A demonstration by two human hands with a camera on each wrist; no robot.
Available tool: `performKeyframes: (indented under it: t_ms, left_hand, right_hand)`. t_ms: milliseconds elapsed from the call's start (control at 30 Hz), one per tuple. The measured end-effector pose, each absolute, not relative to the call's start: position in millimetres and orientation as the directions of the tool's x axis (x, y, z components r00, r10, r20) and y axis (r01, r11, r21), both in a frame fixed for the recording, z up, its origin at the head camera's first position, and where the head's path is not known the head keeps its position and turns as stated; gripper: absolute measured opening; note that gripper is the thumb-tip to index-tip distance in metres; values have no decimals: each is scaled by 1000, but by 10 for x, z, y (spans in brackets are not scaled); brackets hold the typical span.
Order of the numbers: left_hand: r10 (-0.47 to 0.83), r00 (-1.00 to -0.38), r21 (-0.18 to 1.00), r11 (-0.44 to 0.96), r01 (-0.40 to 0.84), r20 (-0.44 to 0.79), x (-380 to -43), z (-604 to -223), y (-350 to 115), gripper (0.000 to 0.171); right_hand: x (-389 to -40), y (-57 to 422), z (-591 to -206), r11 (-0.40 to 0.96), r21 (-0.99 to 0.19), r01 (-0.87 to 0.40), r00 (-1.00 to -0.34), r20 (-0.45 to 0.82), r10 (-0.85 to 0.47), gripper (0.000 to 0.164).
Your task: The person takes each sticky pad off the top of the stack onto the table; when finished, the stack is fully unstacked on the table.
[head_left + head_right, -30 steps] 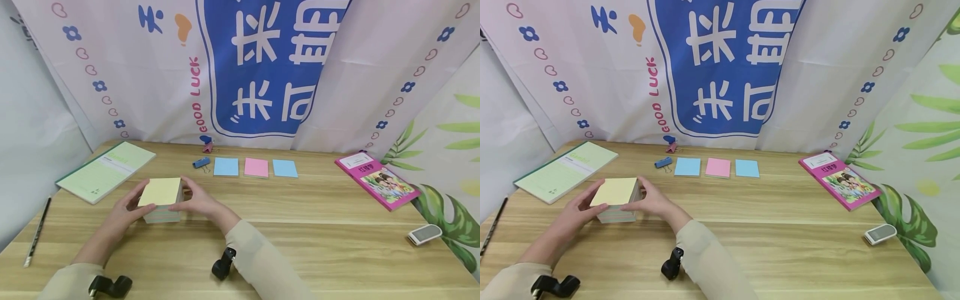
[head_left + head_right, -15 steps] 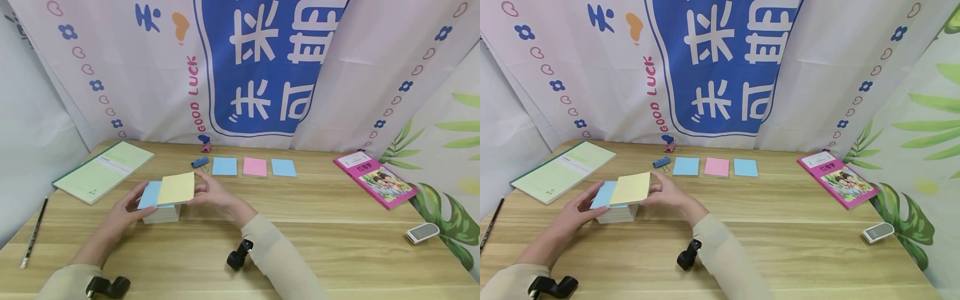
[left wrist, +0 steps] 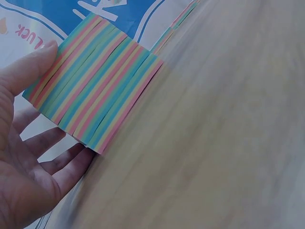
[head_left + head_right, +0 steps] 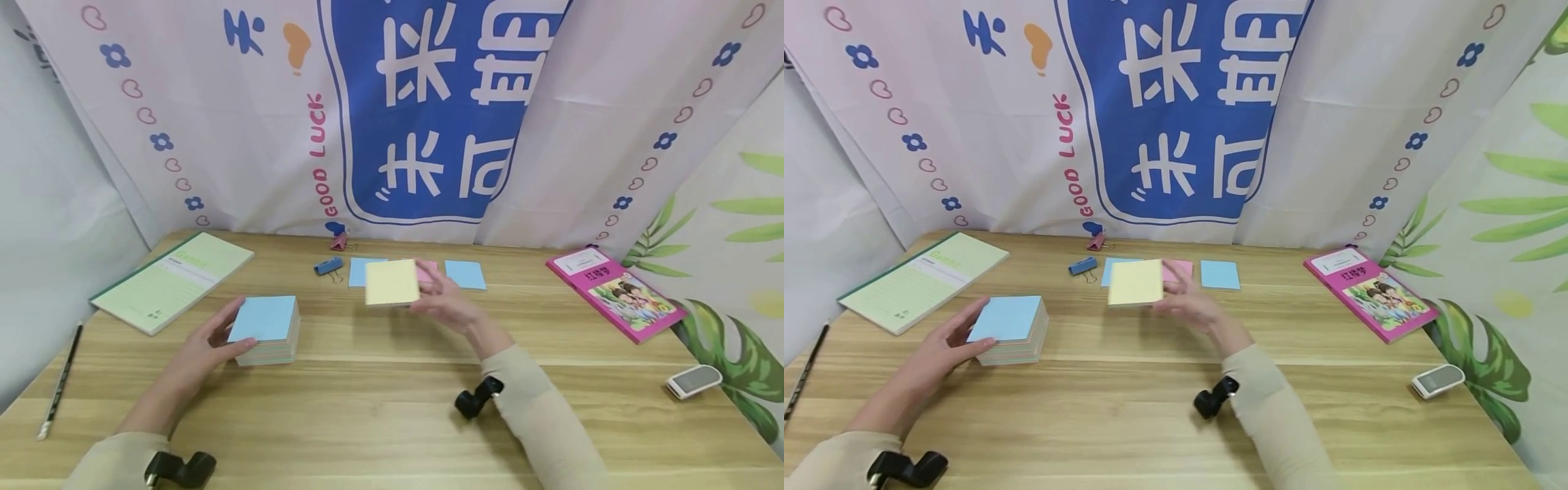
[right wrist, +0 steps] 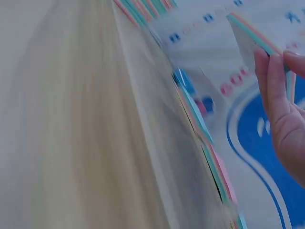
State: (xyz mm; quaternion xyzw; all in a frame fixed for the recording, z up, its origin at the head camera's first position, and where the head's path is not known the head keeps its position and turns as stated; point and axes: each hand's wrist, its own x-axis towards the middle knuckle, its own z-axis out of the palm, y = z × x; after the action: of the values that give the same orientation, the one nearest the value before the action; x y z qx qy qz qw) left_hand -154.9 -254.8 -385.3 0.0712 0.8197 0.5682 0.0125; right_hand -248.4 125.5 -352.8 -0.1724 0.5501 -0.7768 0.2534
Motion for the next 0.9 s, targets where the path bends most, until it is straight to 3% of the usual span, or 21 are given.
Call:
performKeyframes:
  t_ms: [467, 900]
  left_hand:
    - [118, -991, 940, 326, 99, 64, -1557, -3853, -2573, 75]
    - [124, -991, 941, 325, 93, 55, -1529, -3849, -2548, 75]
  right_hand:
    - [-2843, 2857, -3528, -407, -863, 299, -909, -127, -398, 85]
    - [-2966, 3293, -3725, -438, -807, 396, -909, -277, -312, 84]
